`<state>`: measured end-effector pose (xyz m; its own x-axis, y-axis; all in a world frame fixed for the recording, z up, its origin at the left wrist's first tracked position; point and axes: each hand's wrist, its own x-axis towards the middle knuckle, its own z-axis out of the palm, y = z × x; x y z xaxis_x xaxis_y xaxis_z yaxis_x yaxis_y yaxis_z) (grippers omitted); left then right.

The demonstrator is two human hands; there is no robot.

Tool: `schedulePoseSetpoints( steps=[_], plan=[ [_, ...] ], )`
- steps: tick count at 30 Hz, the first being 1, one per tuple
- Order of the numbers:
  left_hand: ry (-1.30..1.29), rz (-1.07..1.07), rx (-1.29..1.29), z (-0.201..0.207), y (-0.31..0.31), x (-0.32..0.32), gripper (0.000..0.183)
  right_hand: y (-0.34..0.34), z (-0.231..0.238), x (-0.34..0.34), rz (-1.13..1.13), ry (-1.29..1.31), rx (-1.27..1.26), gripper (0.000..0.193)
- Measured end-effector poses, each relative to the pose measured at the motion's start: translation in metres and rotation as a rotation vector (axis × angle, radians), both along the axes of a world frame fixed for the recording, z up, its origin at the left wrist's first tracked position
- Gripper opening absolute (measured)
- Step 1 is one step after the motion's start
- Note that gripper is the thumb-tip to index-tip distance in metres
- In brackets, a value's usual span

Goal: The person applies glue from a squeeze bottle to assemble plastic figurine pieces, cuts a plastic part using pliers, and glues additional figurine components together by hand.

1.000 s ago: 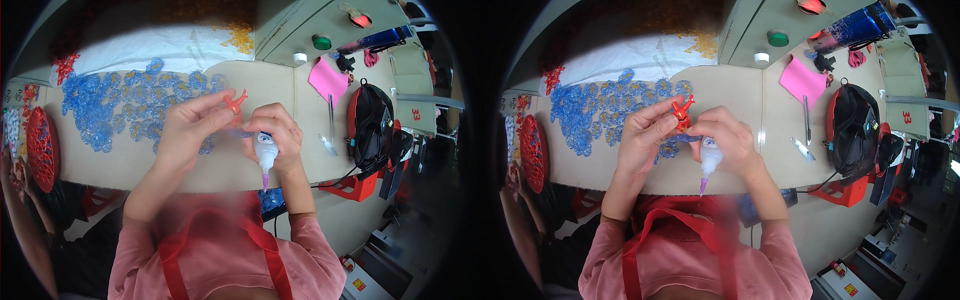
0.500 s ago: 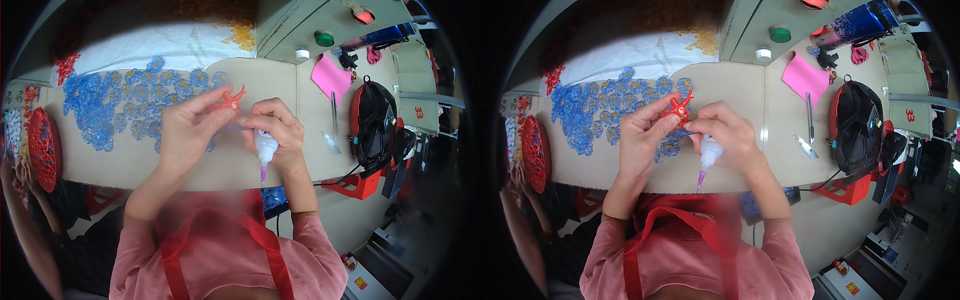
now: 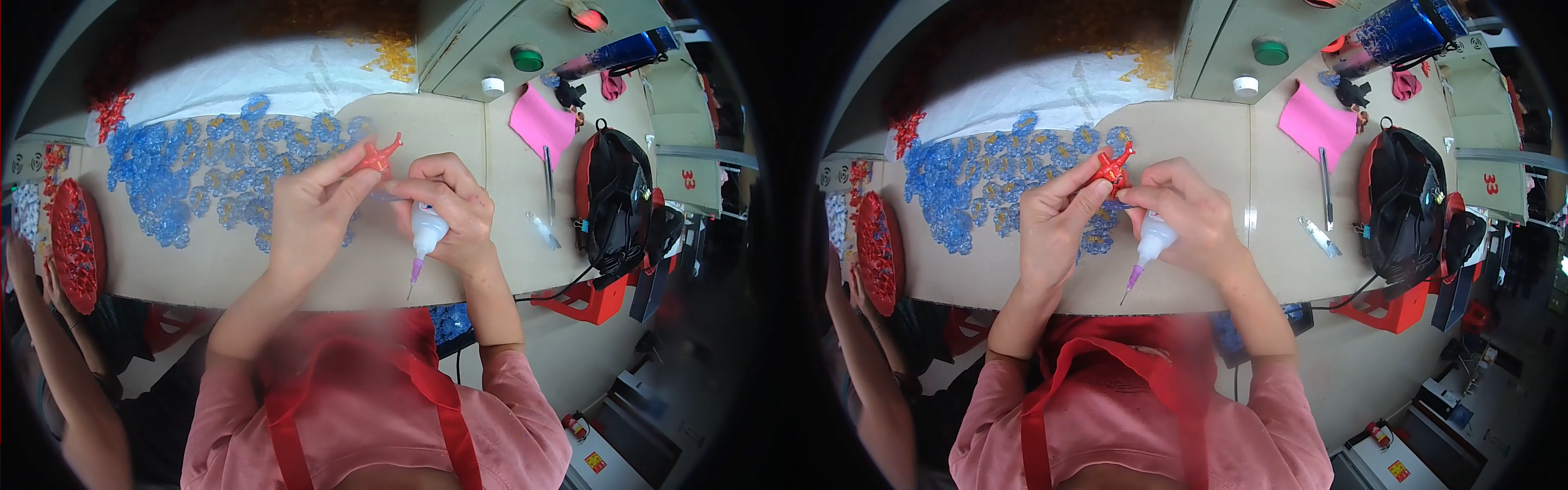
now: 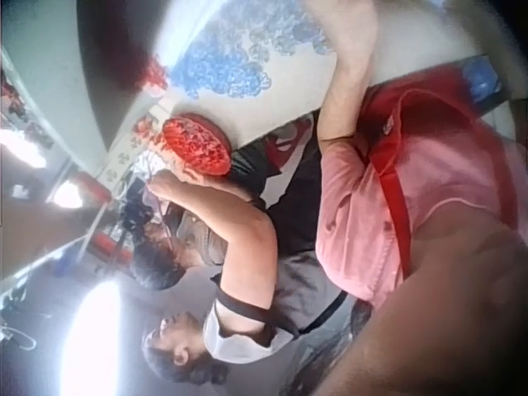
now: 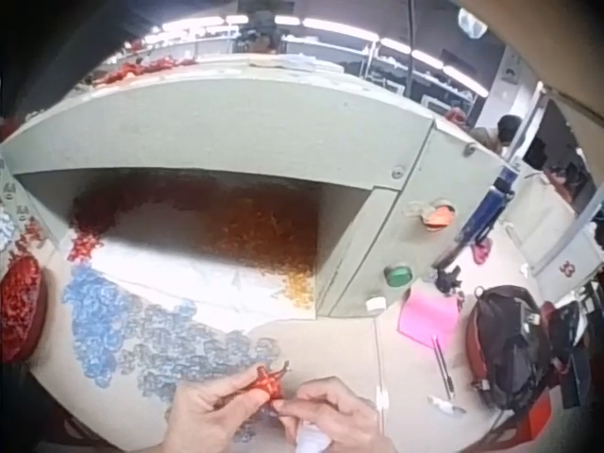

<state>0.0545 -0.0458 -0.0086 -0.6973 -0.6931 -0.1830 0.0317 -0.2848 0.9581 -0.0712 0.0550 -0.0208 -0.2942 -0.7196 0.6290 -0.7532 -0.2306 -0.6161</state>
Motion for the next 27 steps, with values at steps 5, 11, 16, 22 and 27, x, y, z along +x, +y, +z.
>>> schedulePoseSetpoints(
  steps=[5, 11, 16, 22, 27],
  plan=[
    [-0.023, -0.006, 0.008, 0.000, -0.001, 0.000, 0.037, -0.001, -0.001, 0.001, -0.022, 0.018, -0.008, 0.031],
    [-0.050, -0.016, 0.036, 0.001, -0.003, 0.000, 0.040, -0.001, 0.005, 0.005, -0.071, 0.083, 0.042, 0.030],
    [-0.053, -0.017, 0.062, 0.003, -0.004, -0.001, 0.042, 0.001, 0.010, 0.007, -0.089, 0.088, 0.039, 0.026],
    [0.000, -0.011, 0.149, 0.006, -0.003, -0.002, 0.043, 0.001, 0.012, 0.006, -0.076, 0.113, 0.020, 0.027],
    [0.012, -0.029, 0.091, 0.009, 0.001, -0.002, 0.037, 0.003, 0.014, 0.006, -0.038, 0.045, 0.044, 0.028]
  ],
)
